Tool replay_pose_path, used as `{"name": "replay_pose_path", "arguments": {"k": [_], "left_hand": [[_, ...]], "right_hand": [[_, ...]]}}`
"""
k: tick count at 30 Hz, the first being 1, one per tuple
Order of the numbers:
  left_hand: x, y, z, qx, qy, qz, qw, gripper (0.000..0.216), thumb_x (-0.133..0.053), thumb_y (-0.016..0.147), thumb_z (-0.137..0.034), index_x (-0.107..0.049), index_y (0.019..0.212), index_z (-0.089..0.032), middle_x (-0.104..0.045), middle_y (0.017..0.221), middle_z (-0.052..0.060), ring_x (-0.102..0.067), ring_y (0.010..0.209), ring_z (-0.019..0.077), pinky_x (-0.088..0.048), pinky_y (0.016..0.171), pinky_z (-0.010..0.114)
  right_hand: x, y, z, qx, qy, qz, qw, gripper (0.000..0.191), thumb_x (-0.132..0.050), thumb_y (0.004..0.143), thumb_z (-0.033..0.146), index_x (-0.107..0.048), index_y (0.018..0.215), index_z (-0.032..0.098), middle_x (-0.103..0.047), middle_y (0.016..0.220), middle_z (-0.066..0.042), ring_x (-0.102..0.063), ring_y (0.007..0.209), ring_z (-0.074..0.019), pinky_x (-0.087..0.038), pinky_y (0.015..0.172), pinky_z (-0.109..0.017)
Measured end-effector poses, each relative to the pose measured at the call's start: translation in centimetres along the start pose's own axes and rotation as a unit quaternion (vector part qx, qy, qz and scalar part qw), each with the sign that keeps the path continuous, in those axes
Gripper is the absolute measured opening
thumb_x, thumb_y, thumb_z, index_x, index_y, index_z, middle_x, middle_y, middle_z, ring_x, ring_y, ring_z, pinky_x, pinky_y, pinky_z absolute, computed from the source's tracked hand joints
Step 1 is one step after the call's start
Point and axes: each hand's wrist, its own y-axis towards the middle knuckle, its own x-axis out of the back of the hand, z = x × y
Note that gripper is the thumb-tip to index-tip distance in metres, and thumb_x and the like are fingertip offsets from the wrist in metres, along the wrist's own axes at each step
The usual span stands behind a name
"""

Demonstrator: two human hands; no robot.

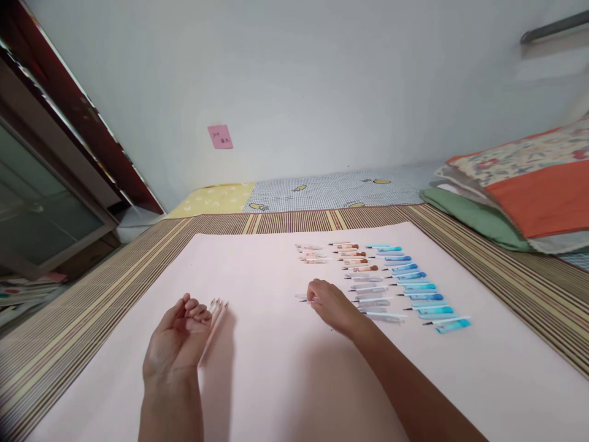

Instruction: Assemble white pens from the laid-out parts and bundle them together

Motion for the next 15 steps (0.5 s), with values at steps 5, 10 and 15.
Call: {"name": "replay_pose_path", "arguments": {"k": [5, 10, 15], "left_hand": [[0.1, 0.5, 1.0, 0.009, 0.007, 0.009, 1.0, 0.014, -0.051, 0.087, -0.006, -0.061, 0.079, -0.012, -0.052, 0.063, -0.001, -0.048, 0.051, 0.0072, -0.042, 0.049, 0.016], [0.1, 0.6, 4.8, 0.01, 0.108, 0.032, 0.994, 0.001, -0.064, 0.08, -0.011, -0.064, 0.08, -0.012, -0.058, 0.063, 0.0, -0.052, 0.051, 0.0071, -0.041, 0.049, 0.016], [0.1, -0.8, 9.5, 0.008, 0.374, 0.167, 0.912, 0.033, -0.083, 0.07, -0.031, -0.07, 0.095, -0.013, -0.072, 0.081, 0.007, -0.062, 0.061, 0.0115, -0.04, 0.05, 0.019]], "right_hand": [[-0.5, -1.3, 0.6, 0.008, 0.007, -0.003, 1.0, 0.017, -0.045, 0.078, 0.007, -0.052, 0.078, 0.022, -0.061, 0.085, -0.001, -0.054, 0.078, -0.0174, -0.038, 0.069, -0.028], [-0.7, -2.1, 0.7, 0.002, 0.039, -0.06, 0.997, 0.014, -0.047, 0.079, 0.011, -0.052, 0.08, 0.023, -0.061, 0.085, -0.001, -0.056, 0.076, -0.0173, -0.041, 0.069, -0.028], [-0.3, -3.2, 1.1, -0.04, 0.135, -0.093, 0.986, 0.004, -0.053, 0.083, 0.023, -0.057, 0.084, 0.024, -0.062, 0.079, 0.001, -0.058, 0.072, -0.0169, -0.044, 0.066, -0.028]]}}
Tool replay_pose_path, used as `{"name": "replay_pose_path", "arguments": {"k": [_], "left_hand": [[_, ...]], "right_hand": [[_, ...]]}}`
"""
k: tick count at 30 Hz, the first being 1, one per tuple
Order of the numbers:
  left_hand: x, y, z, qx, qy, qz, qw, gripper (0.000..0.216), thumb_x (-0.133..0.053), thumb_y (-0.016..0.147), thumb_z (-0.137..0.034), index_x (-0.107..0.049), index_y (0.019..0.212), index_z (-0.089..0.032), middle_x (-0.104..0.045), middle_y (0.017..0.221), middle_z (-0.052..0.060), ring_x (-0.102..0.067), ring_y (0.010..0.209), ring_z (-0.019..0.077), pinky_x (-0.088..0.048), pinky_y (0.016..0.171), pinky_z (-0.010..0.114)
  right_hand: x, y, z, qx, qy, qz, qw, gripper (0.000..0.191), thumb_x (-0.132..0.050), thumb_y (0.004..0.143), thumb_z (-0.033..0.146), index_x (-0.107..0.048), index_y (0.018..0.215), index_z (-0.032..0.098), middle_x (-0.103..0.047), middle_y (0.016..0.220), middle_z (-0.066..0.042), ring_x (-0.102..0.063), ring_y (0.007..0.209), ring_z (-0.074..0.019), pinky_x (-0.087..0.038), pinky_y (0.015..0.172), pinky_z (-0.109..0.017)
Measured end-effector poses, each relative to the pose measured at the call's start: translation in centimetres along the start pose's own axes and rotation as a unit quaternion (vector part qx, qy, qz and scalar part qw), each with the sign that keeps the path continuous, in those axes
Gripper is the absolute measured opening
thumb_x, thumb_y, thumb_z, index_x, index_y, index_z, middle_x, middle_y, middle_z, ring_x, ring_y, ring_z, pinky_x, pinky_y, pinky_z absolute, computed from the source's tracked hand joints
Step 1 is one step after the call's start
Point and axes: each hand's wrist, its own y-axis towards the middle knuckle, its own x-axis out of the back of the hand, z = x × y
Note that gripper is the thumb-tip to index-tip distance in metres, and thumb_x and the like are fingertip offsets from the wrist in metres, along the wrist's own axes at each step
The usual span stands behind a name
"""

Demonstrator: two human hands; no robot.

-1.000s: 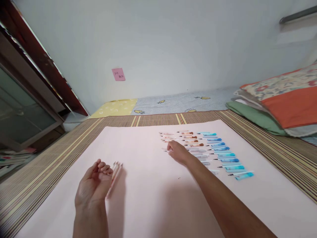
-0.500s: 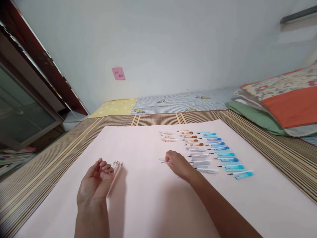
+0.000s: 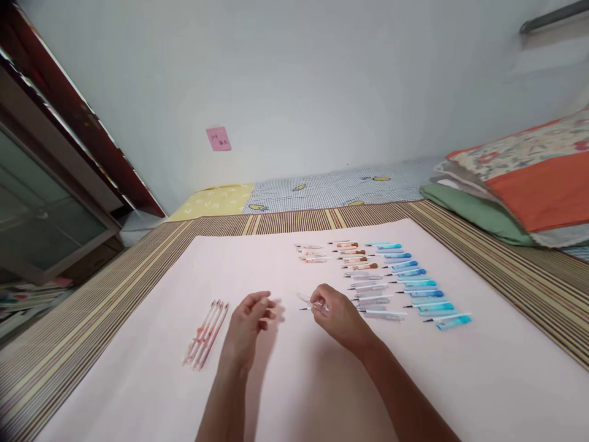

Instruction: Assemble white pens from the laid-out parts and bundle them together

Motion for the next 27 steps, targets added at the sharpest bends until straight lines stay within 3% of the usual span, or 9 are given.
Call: {"name": "replay_pose_path", "arguments": {"k": [5, 8, 12, 14, 16, 21, 24, 27], "left_hand": [[-2.0, -0.6, 2.0, 0.045, -0.008, 0.082, 0.996, 0.052, -0.089, 0.064, -0.038, -0.069, 0.104, -0.012, -0.072, 0.082, 0.009, -0.068, 0.068, 0.0188, -0.051, 0.056, 0.028], [-2.1, -0.5, 2.8, 0.073, -0.06, 0.107, 0.99, 0.045, -0.092, 0.062, -0.036, -0.071, 0.091, -0.009, -0.073, 0.075, 0.01, -0.066, 0.062, 0.0161, -0.054, 0.061, 0.029], [-2.0, -0.3, 3.2, 0.114, -0.151, 0.079, 0.979, 0.025, -0.09, 0.066, -0.021, -0.072, 0.079, -0.009, -0.073, 0.071, 0.009, -0.065, 0.06, 0.0122, -0.056, 0.063, 0.024], [-2.0, -0.2, 3.0, 0.126, -0.188, 0.061, 0.972, 0.014, -0.084, 0.072, -0.012, -0.073, 0.078, -0.008, -0.072, 0.07, 0.01, -0.064, 0.061, 0.0113, -0.056, 0.063, 0.021], [-2.1, -0.2, 2.7, 0.14, -0.215, 0.05, 0.965, 0.004, -0.076, 0.078, -0.004, -0.072, 0.077, -0.006, -0.072, 0.071, 0.011, -0.065, 0.06, 0.0107, -0.055, 0.063, 0.018], [-2.3, -0.3, 2.1, 0.176, -0.253, 0.028, 0.951, 0.015, -0.062, 0.085, 0.004, -0.07, 0.075, -0.004, -0.071, 0.07, 0.013, -0.066, 0.059, 0.0108, -0.057, 0.062, 0.017], [-2.2, -0.3, 1.8, 0.171, -0.258, 0.015, 0.951, 0.019, -0.058, 0.087, 0.004, -0.069, 0.076, -0.005, -0.071, 0.069, 0.012, -0.066, 0.059, 0.0108, -0.058, 0.061, 0.017], [-1.9, -0.2, 1.4, 0.165, -0.263, 0.0, 0.951, 0.022, -0.053, 0.091, 0.002, -0.068, 0.078, -0.006, -0.07, 0.069, 0.011, -0.066, 0.058, 0.0102, -0.058, 0.058, 0.016]], "right_hand": [[-0.1, -1.0, 0.8, 0.02, 0.074, 0.034, 0.997, 0.004, -0.059, 0.082, 0.023, -0.062, 0.084, 0.023, -0.062, 0.074, 0.003, -0.058, 0.069, -0.0151, -0.045, 0.065, -0.026], [0.0, -1.1, 1.6, 0.021, 0.099, 0.059, 0.993, 0.007, -0.059, 0.084, 0.023, -0.065, 0.087, 0.022, -0.065, 0.076, 0.002, -0.06, 0.071, -0.0154, -0.047, 0.066, -0.027], [0.9, -0.7, 2.5, 0.046, 0.119, 0.047, 0.991, 0.014, -0.06, 0.084, 0.023, -0.071, 0.092, 0.022, -0.071, 0.097, -0.004, -0.065, 0.093, -0.02, -0.051, 0.082, -0.031], [1.4, -0.4, 2.6, 0.046, 0.135, 0.029, 0.989, 0.014, -0.061, 0.084, 0.026, -0.073, 0.092, 0.022, -0.071, 0.101, -0.005, -0.064, 0.095, -0.0209, -0.051, 0.082, -0.032], [1.6, -0.2, 2.2, 0.017, 0.171, 0.016, 0.985, 0.016, -0.064, 0.084, 0.031, -0.073, 0.092, 0.022, -0.071, 0.094, -0.004, -0.064, 0.083, -0.0193, -0.051, 0.072, -0.03], [1.9, 0.1, 1.1, -0.049, 0.253, -0.005, 0.966, 0.025, -0.071, 0.077, 0.036, -0.071, 0.095, 0.019, -0.066, 0.074, -0.001, -0.059, 0.066, -0.0161, -0.047, 0.062, -0.028], [2.1, 0.0, 0.5, -0.061, 0.239, -0.014, 0.969, 0.021, -0.069, 0.076, 0.035, -0.069, 0.088, 0.018, -0.063, 0.066, 0.001, -0.057, 0.059, -0.0149, -0.043, 0.057, -0.027], [2.0, -0.2, -0.1, -0.082, 0.207, 0.017, 0.975, 0.011, -0.059, 0.078, 0.029, -0.063, 0.08, 0.019, -0.058, 0.059, 0.004, -0.057, 0.05, -0.0139, -0.04, 0.053, -0.026]]}}
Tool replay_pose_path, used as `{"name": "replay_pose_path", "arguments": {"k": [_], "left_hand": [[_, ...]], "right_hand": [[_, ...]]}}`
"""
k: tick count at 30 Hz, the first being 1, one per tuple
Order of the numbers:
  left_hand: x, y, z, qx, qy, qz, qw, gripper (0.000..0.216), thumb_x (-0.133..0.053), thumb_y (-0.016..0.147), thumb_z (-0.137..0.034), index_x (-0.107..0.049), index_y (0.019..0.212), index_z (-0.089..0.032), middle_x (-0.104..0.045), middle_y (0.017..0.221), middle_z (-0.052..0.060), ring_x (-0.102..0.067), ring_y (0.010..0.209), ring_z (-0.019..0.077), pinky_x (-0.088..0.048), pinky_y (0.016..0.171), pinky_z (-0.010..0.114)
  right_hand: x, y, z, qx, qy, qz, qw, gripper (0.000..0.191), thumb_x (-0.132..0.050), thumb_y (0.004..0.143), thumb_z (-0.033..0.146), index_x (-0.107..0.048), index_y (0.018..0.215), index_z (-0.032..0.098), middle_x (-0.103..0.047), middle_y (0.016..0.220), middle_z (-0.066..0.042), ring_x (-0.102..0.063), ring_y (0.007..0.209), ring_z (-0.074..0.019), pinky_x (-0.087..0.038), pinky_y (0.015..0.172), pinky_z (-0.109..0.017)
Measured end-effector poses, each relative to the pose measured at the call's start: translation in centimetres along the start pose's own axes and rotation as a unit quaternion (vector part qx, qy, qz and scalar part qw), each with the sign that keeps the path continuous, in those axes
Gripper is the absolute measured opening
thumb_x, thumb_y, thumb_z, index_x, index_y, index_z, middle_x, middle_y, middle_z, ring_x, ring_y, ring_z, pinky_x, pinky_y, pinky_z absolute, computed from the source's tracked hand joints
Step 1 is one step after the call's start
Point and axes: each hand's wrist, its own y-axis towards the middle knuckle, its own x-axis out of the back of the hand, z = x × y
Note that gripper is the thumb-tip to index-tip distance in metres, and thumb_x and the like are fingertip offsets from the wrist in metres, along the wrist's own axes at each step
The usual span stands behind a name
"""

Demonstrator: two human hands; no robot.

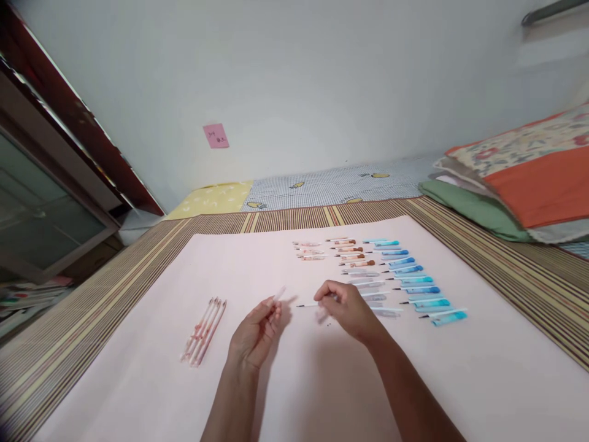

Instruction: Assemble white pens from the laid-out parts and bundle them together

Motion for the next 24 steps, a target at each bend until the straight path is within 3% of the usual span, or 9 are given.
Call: {"name": "replay_pose_path", "arguments": {"k": [4, 7, 10, 12, 18, 24], "left_hand": [[0.1, 0.0, -0.5, -0.005, -0.015, -0.009, 1.0, 0.022, -0.05, 0.093, 0.003, -0.067, 0.082, -0.006, -0.071, 0.073, 0.011, -0.068, 0.06, 0.0104, -0.058, 0.058, 0.015], [0.3, 0.1, -0.6, 0.009, -0.038, -0.012, 0.999, 0.02, -0.051, 0.093, 0.002, -0.066, 0.083, -0.006, -0.071, 0.075, 0.012, -0.068, 0.062, 0.0104, -0.058, 0.058, 0.015], [0.3, 0.2, -0.6, 0.03, -0.069, -0.022, 0.997, 0.018, -0.053, 0.094, 0.0, -0.065, 0.082, -0.005, -0.069, 0.073, 0.011, -0.067, 0.06, 0.01, -0.057, 0.054, 0.014], [0.3, 0.3, -0.7, 0.034, -0.082, -0.027, 0.996, 0.017, -0.053, 0.094, -0.001, -0.065, 0.082, -0.004, -0.068, 0.072, 0.011, -0.066, 0.058, 0.0097, -0.056, 0.052, 0.014], [0.3, 0.4, -0.7, 0.034, -0.085, -0.027, 0.995, 0.018, -0.053, 0.094, -0.002, -0.065, 0.081, -0.004, -0.068, 0.071, 0.01, -0.064, 0.057, 0.0091, -0.055, 0.05, 0.014], [0.4, 0.3, -0.6, 0.026, -0.087, -0.019, 0.996, 0.018, -0.055, 0.093, -0.002, -0.065, 0.079, -0.005, -0.068, 0.071, 0.01, -0.064, 0.058, 0.0097, -0.054, 0.05, 0.014]], "right_hand": [[-0.1, -0.3, -0.3, -0.03, -0.155, -0.007, 0.987, 0.013, -0.047, 0.085, 0.025, -0.058, 0.079, 0.022, -0.045, 0.05, 0.009, -0.053, 0.038, -0.0132, -0.038, 0.051, -0.026], [0.3, -0.4, -0.2, -0.057, -0.295, -0.006, 0.954, 0.016, -0.046, 0.088, 0.023, -0.06, 0.079, 0.021, -0.051, 0.053, 0.006, -0.055, 0.045, -0.0136, -0.037, 0.056, -0.027], [0.8, -0.1, -0.6, -0.05, -0.381, -0.019, 0.923, 0.017, -0.05, 0.087, 0.014, -0.066, 0.089, 0.019, -0.064, 0.08, -0.003, -0.062, 0.068, -0.0159, -0.038, 0.063, -0.026], [0.9, 0.3, -1.4, -0.037, -0.424, -0.024, 0.905, 0.02, -0.05, 0.085, 0.008, -0.067, 0.092, 0.017, -0.062, 0.097, -0.007, -0.062, 0.079, -0.0168, -0.037, 0.067, -0.026], [0.1, 0.7, -2.6, -0.011, -0.472, -0.014, 0.881, 0.025, -0.043, 0.089, 0.002, -0.057, 0.074, 0.017, -0.053, 0.091, -0.005, -0.055, 0.07, -0.0131, -0.031, 0.062, -0.026], [0.5, 0.6, -2.4, 0.004, -0.477, 0.008, 0.879, 0.018, -0.047, 0.086, 0.001, -0.056, 0.082, 0.017, -0.055, 0.094, -0.005, -0.052, 0.07, -0.0133, -0.029, 0.061, -0.026]]}}
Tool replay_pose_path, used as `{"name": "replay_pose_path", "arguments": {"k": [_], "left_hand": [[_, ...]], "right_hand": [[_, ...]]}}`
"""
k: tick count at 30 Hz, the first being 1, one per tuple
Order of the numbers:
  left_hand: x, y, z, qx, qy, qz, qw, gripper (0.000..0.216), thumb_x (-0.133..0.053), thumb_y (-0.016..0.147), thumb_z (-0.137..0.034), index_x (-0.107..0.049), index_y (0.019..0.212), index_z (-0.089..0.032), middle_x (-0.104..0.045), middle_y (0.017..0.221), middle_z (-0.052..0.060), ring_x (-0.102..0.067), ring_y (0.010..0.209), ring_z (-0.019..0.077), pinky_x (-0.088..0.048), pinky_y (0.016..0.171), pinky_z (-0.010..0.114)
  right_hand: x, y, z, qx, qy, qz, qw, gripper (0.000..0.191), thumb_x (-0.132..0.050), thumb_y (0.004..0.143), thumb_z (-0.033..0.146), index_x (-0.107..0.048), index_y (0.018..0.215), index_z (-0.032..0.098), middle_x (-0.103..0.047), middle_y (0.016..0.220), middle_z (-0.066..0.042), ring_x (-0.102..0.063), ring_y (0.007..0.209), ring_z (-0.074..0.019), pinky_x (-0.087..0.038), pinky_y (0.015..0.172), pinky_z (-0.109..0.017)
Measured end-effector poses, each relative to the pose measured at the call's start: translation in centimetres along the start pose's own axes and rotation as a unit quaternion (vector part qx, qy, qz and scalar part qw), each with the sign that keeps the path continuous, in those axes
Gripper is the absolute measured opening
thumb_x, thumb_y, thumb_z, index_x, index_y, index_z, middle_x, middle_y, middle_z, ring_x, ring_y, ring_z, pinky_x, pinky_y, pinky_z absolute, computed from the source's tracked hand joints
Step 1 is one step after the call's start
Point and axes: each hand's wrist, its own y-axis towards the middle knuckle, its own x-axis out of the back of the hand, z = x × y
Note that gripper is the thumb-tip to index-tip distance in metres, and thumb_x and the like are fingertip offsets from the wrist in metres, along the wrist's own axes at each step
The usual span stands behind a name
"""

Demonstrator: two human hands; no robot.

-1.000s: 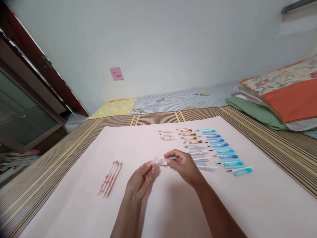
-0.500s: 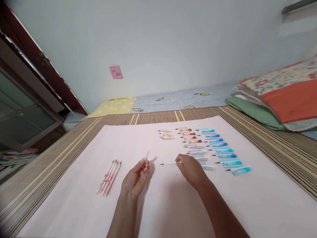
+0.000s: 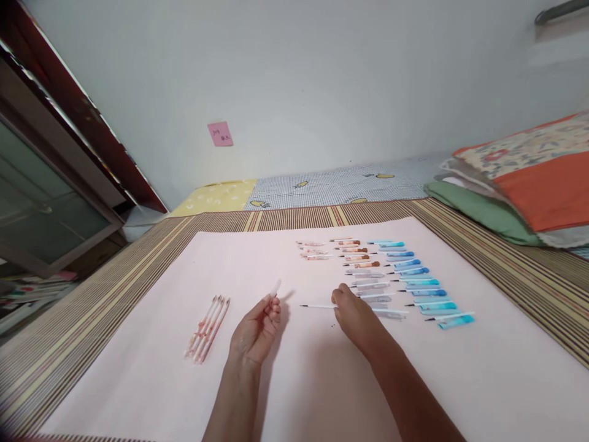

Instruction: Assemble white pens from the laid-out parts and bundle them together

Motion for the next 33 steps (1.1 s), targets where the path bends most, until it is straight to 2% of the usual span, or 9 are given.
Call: {"name": "replay_pose_path", "arguments": {"k": [7, 12, 14, 18, 20, 22, 24, 27, 33], "left_hand": [[0.3, 0.0, 0.1, -0.023, 0.023, 0.044, 0.999, 0.015, -0.057, 0.093, -0.005, -0.069, 0.084, -0.006, -0.067, 0.072, 0.009, -0.063, 0.059, 0.0087, -0.055, 0.055, 0.014], [0.4, 0.1, 0.1, -0.027, 0.04, 0.056, 0.997, 0.015, -0.057, 0.09, -0.001, -0.07, 0.087, -0.008, -0.068, 0.073, 0.009, -0.063, 0.059, 0.0081, -0.054, 0.056, 0.013], [0.3, 0.1, 0.1, -0.027, 0.04, 0.05, 0.998, 0.015, -0.058, 0.089, 0.001, -0.07, 0.088, -0.008, -0.069, 0.074, 0.009, -0.063, 0.06, 0.0083, -0.054, 0.057, 0.013], [0.1, 0.1, 0.2, -0.023, 0.033, 0.05, 0.998, 0.017, -0.056, 0.089, 0.002, -0.07, 0.089, -0.008, -0.069, 0.077, 0.011, -0.064, 0.063, 0.009, -0.055, 0.06, 0.014], [0.1, 0.1, 0.3, -0.021, 0.028, 0.052, 0.998, 0.017, -0.056, 0.089, 0.002, -0.07, 0.089, -0.008, -0.069, 0.078, 0.011, -0.065, 0.063, 0.0094, -0.055, 0.06, 0.014], [0.1, 0.1, 0.4, -0.021, 0.024, 0.056, 0.998, 0.016, -0.058, 0.088, 0.003, -0.07, 0.089, -0.007, -0.069, 0.078, 0.012, -0.065, 0.063, 0.01, -0.056, 0.06, 0.015], [0.1, 0.0, 0.5, -0.02, 0.024, 0.058, 0.998, 0.014, -0.06, 0.087, 0.003, -0.071, 0.088, -0.007, -0.068, 0.077, 0.012, -0.065, 0.064, 0.0104, -0.056, 0.06, 0.015], [0.1, 0.0, 0.5, -0.023, 0.033, 0.064, 0.997, 0.015, -0.06, 0.086, 0.003, -0.071, 0.087, -0.007, -0.069, 0.077, 0.012, -0.065, 0.064, 0.0104, -0.055, 0.061, 0.015], [0.1, -0.1, 0.6, -0.035, 0.052, 0.067, 0.996, 0.012, -0.064, 0.084, 0.001, -0.072, 0.088, -0.007, -0.07, 0.076, 0.012, -0.065, 0.063, 0.0101, -0.055, 0.061, 0.015]], "right_hand": [[-0.1, 0.2, 0.5, -0.022, -0.018, -0.017, 0.999, 0.023, -0.046, 0.077, -0.004, -0.051, 0.07, 0.018, -0.057, 0.083, -0.005, -0.051, 0.066, -0.0136, -0.029, 0.059, -0.027], [1.1, -0.4, 0.7, -0.026, 0.163, -0.057, 0.985, 0.01, -0.054, 0.076, 0.011, -0.056, 0.074, 0.02, -0.059, 0.07, 0.0, -0.055, 0.063, -0.0155, -0.037, 0.058, -0.026], [1.7, -0.4, 0.8, -0.036, 0.285, -0.085, 0.954, 0.004, -0.058, 0.077, 0.023, -0.061, 0.077, 0.021, -0.062, 0.07, 0.0, -0.054, 0.059, -0.0148, -0.04, 0.054, -0.026], [3.0, 0.0, 1.4, -0.098, 0.506, -0.171, 0.84, 0.028, -0.069, 0.072, 0.042, -0.067, 0.087, 0.018, -0.067, 0.078, -0.003, -0.044, 0.047, -0.0098, -0.036, 0.039, -0.024], [3.6, 0.1, 1.9, -0.103, 0.57, -0.212, 0.787, 0.035, -0.074, 0.07, 0.046, -0.067, 0.087, 0.017, -0.066, 0.077, -0.003, -0.04, 0.045, -0.0079, -0.031, 0.036, -0.022], [4.4, 0.0, 2.4, -0.092, 0.592, -0.231, 0.766, 0.036, -0.076, 0.071, 0.048, -0.067, 0.087, 0.018, -0.064, 0.074, -0.002, -0.039, 0.045, -0.0074, -0.029, 0.035, -0.021], [5.1, -0.4, 2.8, -0.069, 0.583, -0.23, 0.776, 0.034, -0.076, 0.073, 0.049, -0.067, 0.084, 0.018, -0.064, 0.072, -0.002, -0.04, 0.046, -0.0078, -0.032, 0.037, -0.021], [6.0, -1.2, 3.1, -0.023, 0.535, -0.223, 0.815, 0.029, -0.073, 0.079, 0.047, -0.067, 0.08, 0.019, -0.062, 0.068, -0.001, -0.043, 0.049, -0.0095, -0.035, 0.042, -0.023], [7.0, -2.0, 3.3, -0.004, 0.429, -0.212, 0.878, 0.022, -0.066, 0.085, 0.042, -0.066, 0.078, 0.021, -0.061, 0.071, 0.0, -0.046, 0.052, -0.0116, -0.038, 0.046, -0.024]]}}
